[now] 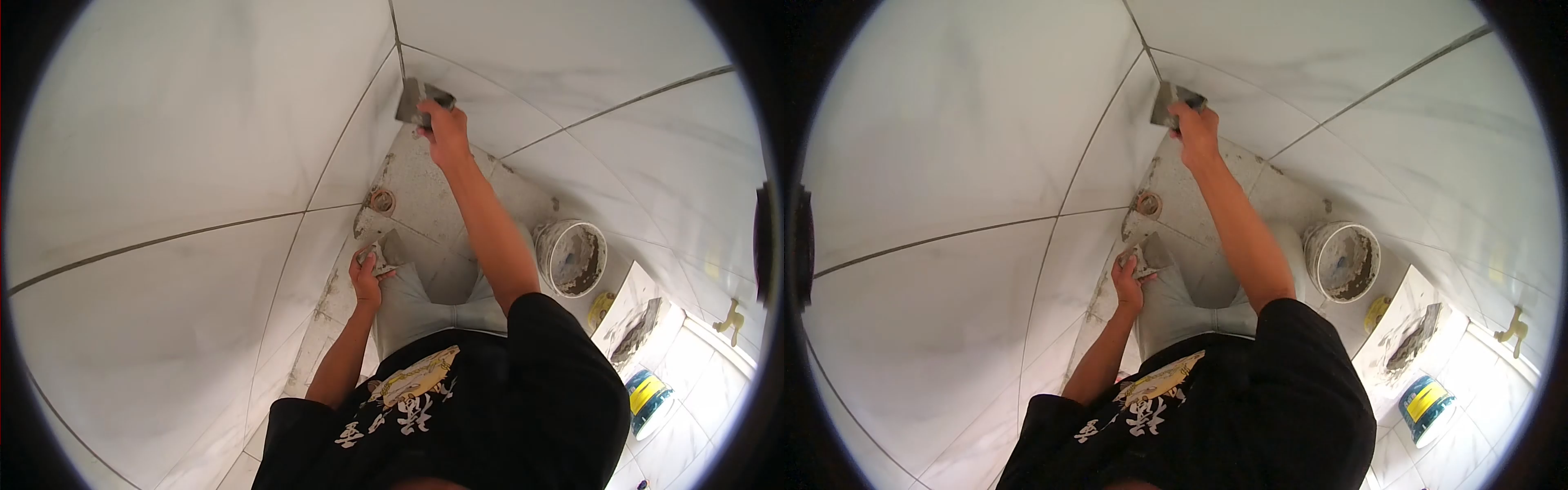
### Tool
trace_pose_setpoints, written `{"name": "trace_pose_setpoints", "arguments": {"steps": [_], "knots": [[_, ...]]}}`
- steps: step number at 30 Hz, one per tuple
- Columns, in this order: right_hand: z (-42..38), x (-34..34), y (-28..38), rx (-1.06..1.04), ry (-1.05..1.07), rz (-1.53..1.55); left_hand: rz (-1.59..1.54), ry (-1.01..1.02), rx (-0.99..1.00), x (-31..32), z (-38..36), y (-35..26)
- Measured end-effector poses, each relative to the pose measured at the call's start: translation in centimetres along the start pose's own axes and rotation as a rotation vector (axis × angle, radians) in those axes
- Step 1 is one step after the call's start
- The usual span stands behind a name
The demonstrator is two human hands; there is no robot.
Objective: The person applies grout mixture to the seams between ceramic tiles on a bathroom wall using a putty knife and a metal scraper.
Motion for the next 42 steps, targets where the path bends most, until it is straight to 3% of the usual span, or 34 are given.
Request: {"name": "trace_pose_setpoints", "arguments": {"steps": [2, 6, 9, 15, 17, 18, 23, 26, 36, 42], "knots": [[-0.1, -4.8, -5.0, 0.168, -0.111, -0.195, 0.017, -0.011, 0.019, 0.0, 0.4, 0.0], [1.8, -6.1, -9.4, 0.169, -0.109, -0.217, 0.041, -0.02, -0.007, 0.1, 0.3, -0.1], [3.9, -2.5, -10.5, 0.057, -0.013, -0.262, 0.069, -0.04, 0.034, 0.2, -0.5, -0.6], [3.5, 1.9, -6.3, -0.03, 0.039, -0.297, 0.032, -0.046, -0.042, 0.3, -0.1, -0.3], [1.1, -0.1, -3.7, -0.03, 0.043, 0.014, 0.047, -0.036, -0.018, 0.0, -0.2, -0.2], [1.0, -1.8, -3.9, -0.023, 0.04, 0.006, 0.044, -0.04, -0.027, -0.2, -0.1, -0.1], [2.1, -10.3, -14.1, 0.348, -0.164, -0.254, 0.076, -0.049, -0.036, -0.2, 0.1, -0.5], [5.0, -11.1, -18.9, 0.376, -0.184, -0.243, 0.034, -0.056, -0.061, 0.4, -0.4, -0.9], [8.1, -9.8, -22.8, 0.439, -0.236, -0.242, -0.006, -0.025, -0.056, 0.0, 0.2, -0.3], [7.6, -9.3, -21.7, 0.479, -0.229, -0.13, 0.005, -0.007, -0.045, 0.8, -0.1, -0.9]]}}
Point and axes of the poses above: each hand's wrist, its own z-axis towards the middle knuckle, its own x-axis out of the palm, y = z × x, the point moved 10 cm from there along z, towards the middle knuckle, and after that the axes turned 15 degrees about -x, right-handed, at the moved point
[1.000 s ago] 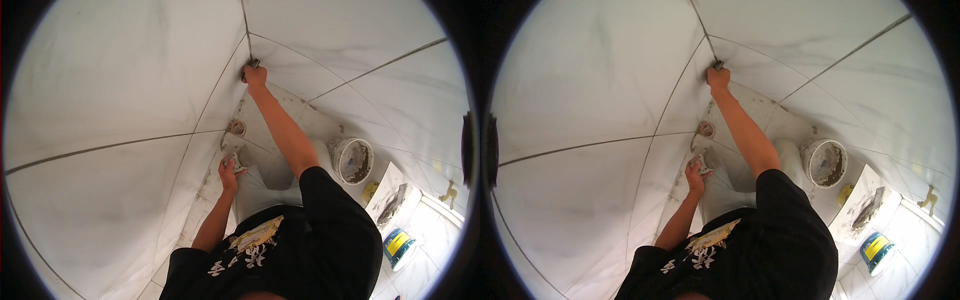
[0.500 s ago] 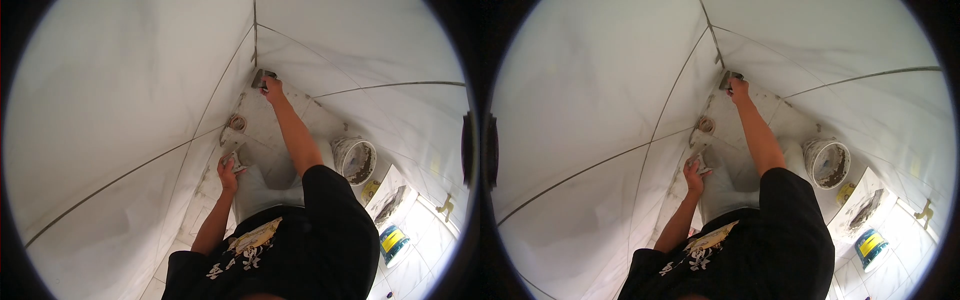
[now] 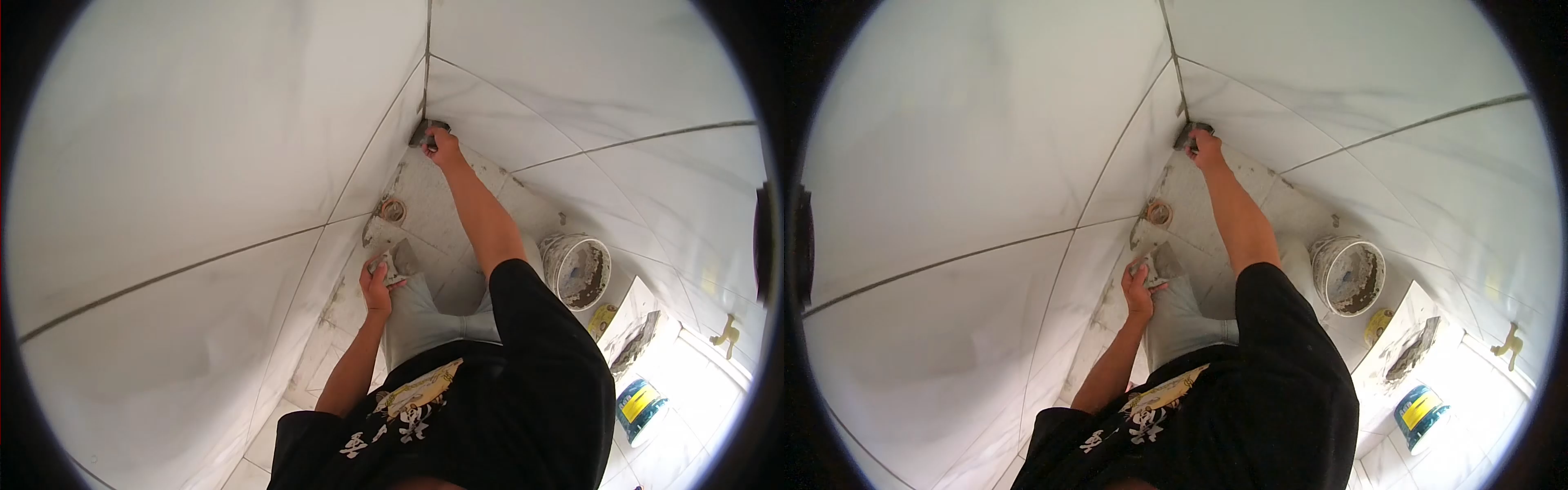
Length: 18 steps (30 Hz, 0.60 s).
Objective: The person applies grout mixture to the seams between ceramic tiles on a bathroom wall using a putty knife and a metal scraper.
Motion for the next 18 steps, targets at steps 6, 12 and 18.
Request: {"name": "trace_pose_setpoints", "arguments": {"steps": [6, 12, 18], "knots": [[-5.3, 1.6, 4.4, -0.106, 0.075, 0.127, -0.018, -0.03, 0.031, -0.5, -0.2, 0.4], [-9.6, 3.9, 8.8, -0.156, 0.174, 0.205, -0.029, 0.0, 0.049, -0.5, 0.0, 0.6], [-13.4, 6.0, 13.1, -0.249, 0.214, 0.178, -0.065, 0.026, 0.067, -0.2, -0.4, 0.5]]}}
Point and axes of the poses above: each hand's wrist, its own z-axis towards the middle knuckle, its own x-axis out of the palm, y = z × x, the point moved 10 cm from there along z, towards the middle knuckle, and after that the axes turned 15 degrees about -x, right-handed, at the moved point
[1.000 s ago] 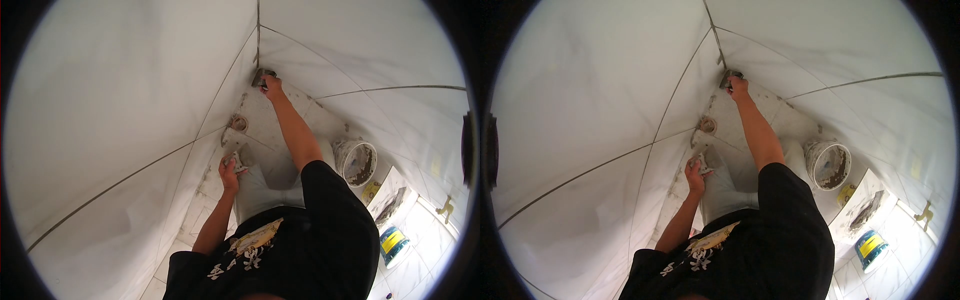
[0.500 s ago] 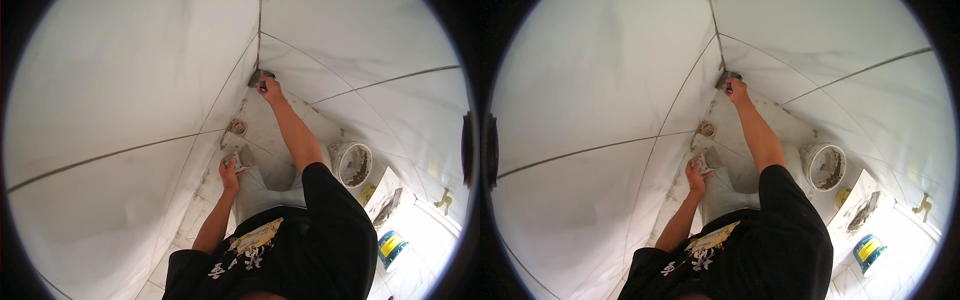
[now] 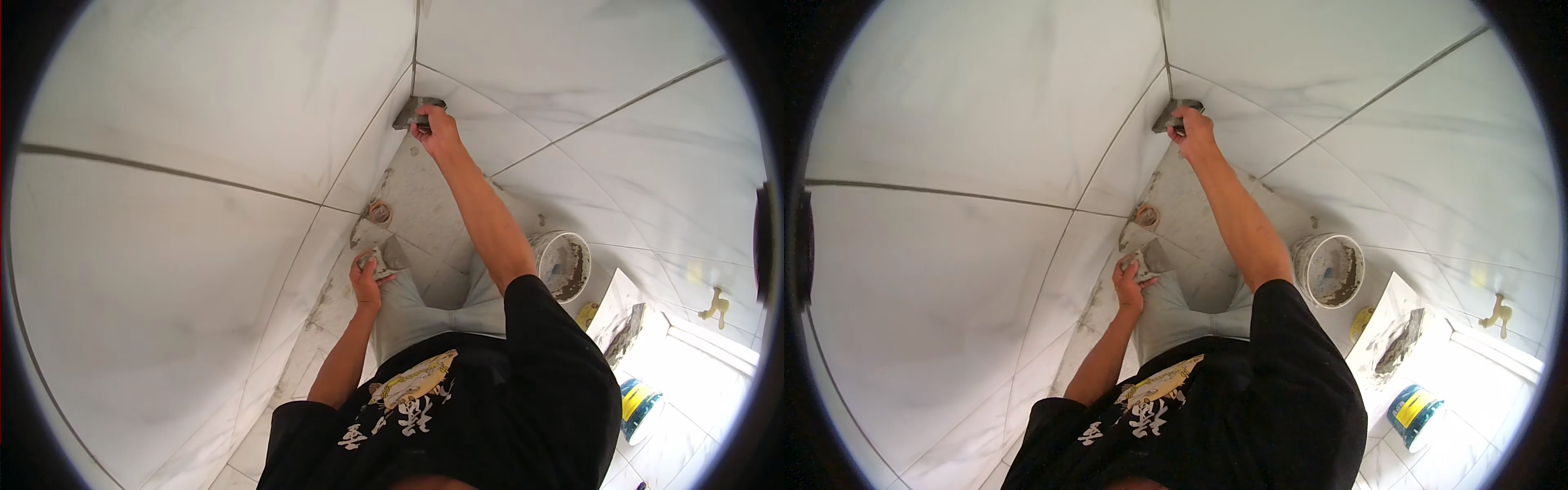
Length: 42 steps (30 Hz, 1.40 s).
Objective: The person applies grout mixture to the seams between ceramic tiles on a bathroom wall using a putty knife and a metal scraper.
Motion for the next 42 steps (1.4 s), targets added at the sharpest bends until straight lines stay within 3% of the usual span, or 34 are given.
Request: {"name": "trace_pose_setpoints", "arguments": {"steps": [8, 11, 15, 17, 25, 35, 39, 41, 42], "knots": [[-2.0, 5.2, 5.9, -0.115, 0.102, -0.184, -0.036, -0.009, 0.002, -0.8, 0.4, 0.6], [-5.0, 3.8, 7.4, -0.163, 0.171, -0.073, -0.036, 0.027, 0.008, -0.3, 0.1, 0.3], [-2.5, -4.4, 2.6, -0.081, 0.078, -0.172, -0.04, 0.011, 0.013, 0.2, -0.4, -0.6], [-0.5, -8.5, -2.1, 0.136, -0.006, -0.221, -0.005, 0.028, 0.001, 0.7, -0.6, -0.8], [2.8, -4.4, -4.6, 0.147, -0.001, -0.234, -0.02, 0.035, 0.04, -0.1, 0.0, -0.2], [-2.1, 4.5, 6.9, -0.059, 0.114, -0.159, -0.065, 0.074, 0.098, 0.5, -1.2, -0.5], [-7.3, 3.5, 14.0, -0.247, 0.213, -0.303, 0.039, 0.069, 0.152, 1.5, -3.4, -1.8], [-11.9, 1.3, 16.3, -0.344, 0.37, -0.312, 0.021, 0.16, 0.096, 2.8, -5.2, -2.3], [-13.5, -0.7, 15.9, -0.422, 0.495, -0.472, 0.029, 0.153, 0.089, 3.0, -5.9, -2.4]]}}
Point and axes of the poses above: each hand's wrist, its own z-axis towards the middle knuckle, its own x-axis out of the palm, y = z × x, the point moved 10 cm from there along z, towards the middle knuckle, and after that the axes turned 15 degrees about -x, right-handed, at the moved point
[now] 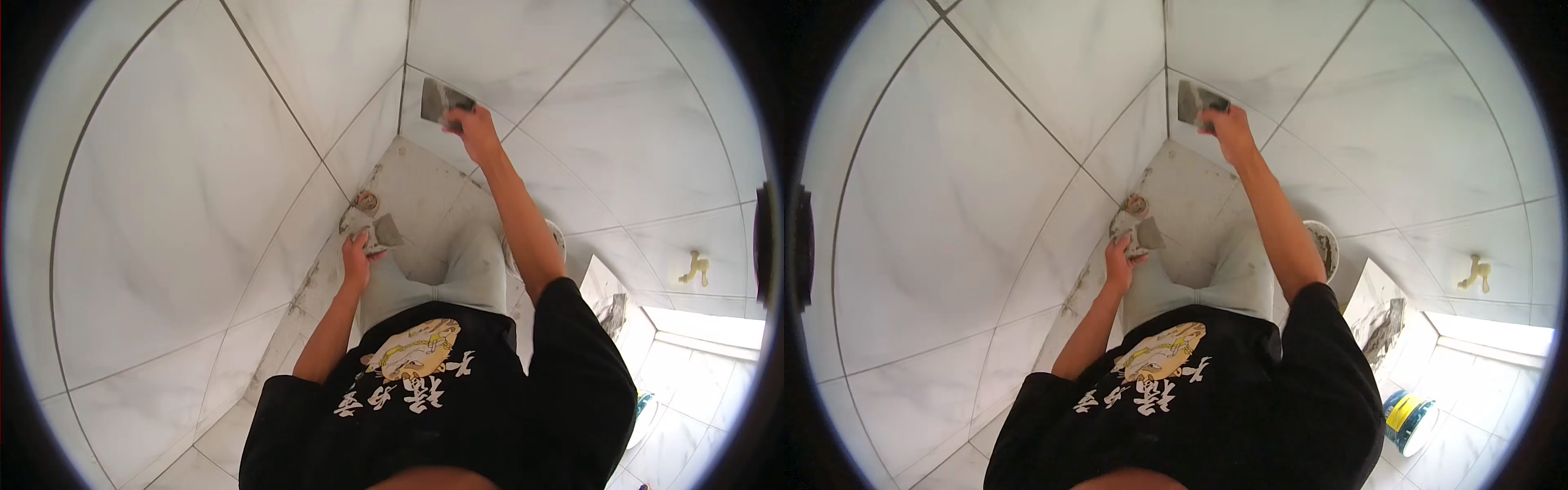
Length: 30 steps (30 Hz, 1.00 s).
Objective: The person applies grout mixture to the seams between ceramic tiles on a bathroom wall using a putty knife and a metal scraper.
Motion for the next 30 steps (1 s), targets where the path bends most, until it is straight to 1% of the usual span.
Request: {"name": "trace_pose_setpoints", "arguments": {"steps": [1, 2, 3, 5, 6, 8, 9, 11, 12, 14, 15, 17, 18, 19, 20, 21, 22, 23, 24, 25, 26, 30], "knots": [[-2.7, -0.3, -0.3, -0.073, 0.144, -0.153, -0.118, 0.064, -0.115, 1.0, -0.2, 1.2], [-6.7, 0.4, 1.3, -0.157, 0.21, -0.308, -0.238, 0.125, -0.229, 2.3, -0.6, 2.2], [-11.1, 1.9, 3.5, -0.234, 0.273, -0.459, -0.231, 0.112, -0.24, 3.0, -1.7, 1.9], [-17.9, 5.2, 6.6, -0.529, 0.498, -0.471, -0.396, 0.257, -0.369, 6.3, -4.2, 1.3], [-18.9, 4.9, 6.1, -0.519, 0.486, -0.46, -0.382, 0.244, -0.377, 6.8, -4.8, 0.7], [-22.5, 5.4, 6.7, -0.775, 0.585, -0.561, -0.352, 0.294, -0.344, 7.7, -6.1, -0.5], [-22.7, 4.7, 6.4, -0.769, 0.575, -0.558, -0.343, 0.29, -0.35, 7.5, -6.5, -0.4], [-22.2, 3.8, 5.8, -0.821, 0.622, -0.596, -0.279, 0.314, -0.254, 7.5, -7.2, -1.7], [-21.6, 3.2, 5.2, -0.815, 0.613, -0.598, -0.272, 0.315, -0.262, 7.2, -7.0, -1.5], [-19.5, 2.3, 3.0, -0.821, 0.625, -0.633, -0.414, 0.326, -0.242, 6.2, -6.0, -1.5], [-18.0, 1.9, 0.6, -0.819, 0.626, -0.629, -0.414, 0.322, -0.242, 6.1, -5.4, -1.9], [-12.9, -1.6, -7.0, -0.441, 0.397, -0.73, -0.573, 0.319, -0.184, 5.2, -4.4, -3.2], [-10.3, -3.0, -10.6, -0.104, 0.23, -0.467, -0.574, 0.31, -0.188, 4.7, -3.5, -2.7], [-8.8, -3.5, -14.6, 0.228, 0.059, -0.2, -0.495, 0.261, -0.226, 3.6, -2.1, -1.0], [-6.2, -3.3, -17.3, 0.242, 0.061, -0.199, -0.419, 0.211, -0.264, 2.4, -0.7, 0.9], [-4.7, -3.8, -22.4, 0.384, -0.105, 0.01, -0.423, 0.197, -0.272, 1.2, 0.6, 2.7], [-4.1, -3.8, -26.7, 0.526, -0.278, 0.219, -0.395, 0.145, -0.323, -0.3, 1.7, 5.3], [-2.7, -3.3, -28.5, 0.547, -0.28, 0.218, -0.369, 0.092, -0.374, -1.2, 2.2, 7.0], [-1.9, -2.7, -30.5, 0.607, -0.324, 0.243, -0.371, 0.075, -0.385, -1.4, 2.3, 6.9], [-1.2, -2.3, -32.3, 0.665, -0.372, 0.27, -0.396, 0.109, -0.4, -1.0, 2.3, 6.5], [-0.2, -2.0, -33.7, 0.679, -0.379, 0.271, -0.423, 0.147, -0.414, -0.4, 2.6, 6.0], [1.7, -1.2, -37.9, 0.734, -0.452, 0.235, -0.447, 0.117, -0.449, -1.7, 4.3, 6.4]]}}
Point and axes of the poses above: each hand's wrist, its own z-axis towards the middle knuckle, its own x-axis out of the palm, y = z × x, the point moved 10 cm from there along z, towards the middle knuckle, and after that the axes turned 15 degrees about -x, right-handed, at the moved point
